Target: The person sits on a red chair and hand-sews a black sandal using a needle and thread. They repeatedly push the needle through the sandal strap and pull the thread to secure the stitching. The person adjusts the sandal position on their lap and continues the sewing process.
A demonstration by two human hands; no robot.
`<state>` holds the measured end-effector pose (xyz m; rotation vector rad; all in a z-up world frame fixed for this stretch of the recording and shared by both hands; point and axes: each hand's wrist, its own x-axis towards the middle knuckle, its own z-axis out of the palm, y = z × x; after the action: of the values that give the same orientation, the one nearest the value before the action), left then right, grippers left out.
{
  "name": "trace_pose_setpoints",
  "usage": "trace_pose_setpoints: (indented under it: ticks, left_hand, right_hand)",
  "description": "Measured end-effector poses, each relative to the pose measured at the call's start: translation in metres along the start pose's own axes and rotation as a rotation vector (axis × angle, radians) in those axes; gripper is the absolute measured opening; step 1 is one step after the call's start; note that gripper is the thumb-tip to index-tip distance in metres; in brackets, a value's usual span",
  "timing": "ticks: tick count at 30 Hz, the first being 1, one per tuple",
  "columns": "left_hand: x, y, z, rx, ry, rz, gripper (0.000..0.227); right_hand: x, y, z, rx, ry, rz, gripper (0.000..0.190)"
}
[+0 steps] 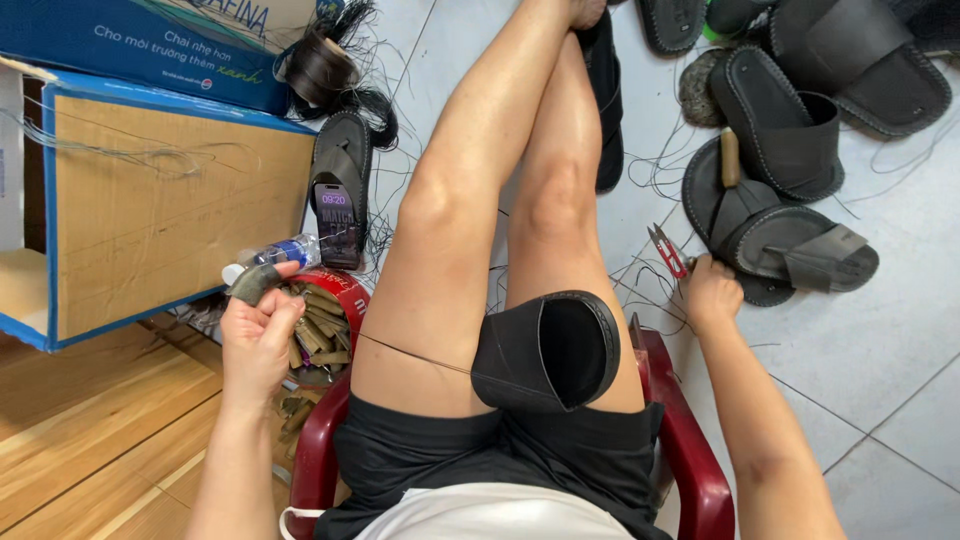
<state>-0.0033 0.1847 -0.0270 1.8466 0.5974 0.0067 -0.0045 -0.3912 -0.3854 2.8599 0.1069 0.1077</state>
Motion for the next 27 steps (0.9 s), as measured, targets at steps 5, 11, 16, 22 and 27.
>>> trace_pose_setpoints:
  ticks: [5, 11, 16, 22, 27]
  left_hand:
    - [-0.004, 0.075, 0.03, 0.814, -0.072, -0.295, 0.022]
    - [-0.003, 0.096, 0.081, 0.523, -0.219, 0.715, 0.03]
    - [-0.027, 0.113, 0.164, 0.343, -0.698, 0.795, 0.049]
    - [-0.021, 0.085, 0.215, 0.454, -1.084, 0.93, 0.077]
    - [-0.017, 0.087, 0.216, 0.342, -1.113, 0.971, 0.082]
  right_hand:
    - [-0.008, 0.001, -0.013, 0.149, -0.305, -0.02, 0.026]
    - [0.013, 0.024, -0.209, 1.254, -0.403, 0.478, 0.043]
    - [-0.005, 0.029, -0.368, 1.45, -0.516, 0.38, 0.038]
    - [-0.029, -0.003, -0.431, 1.231, -0.332, -0.064, 0.033]
    - [-0.042, -0.013, -0.424, 1.065, -0.248, -0.226, 0.037]
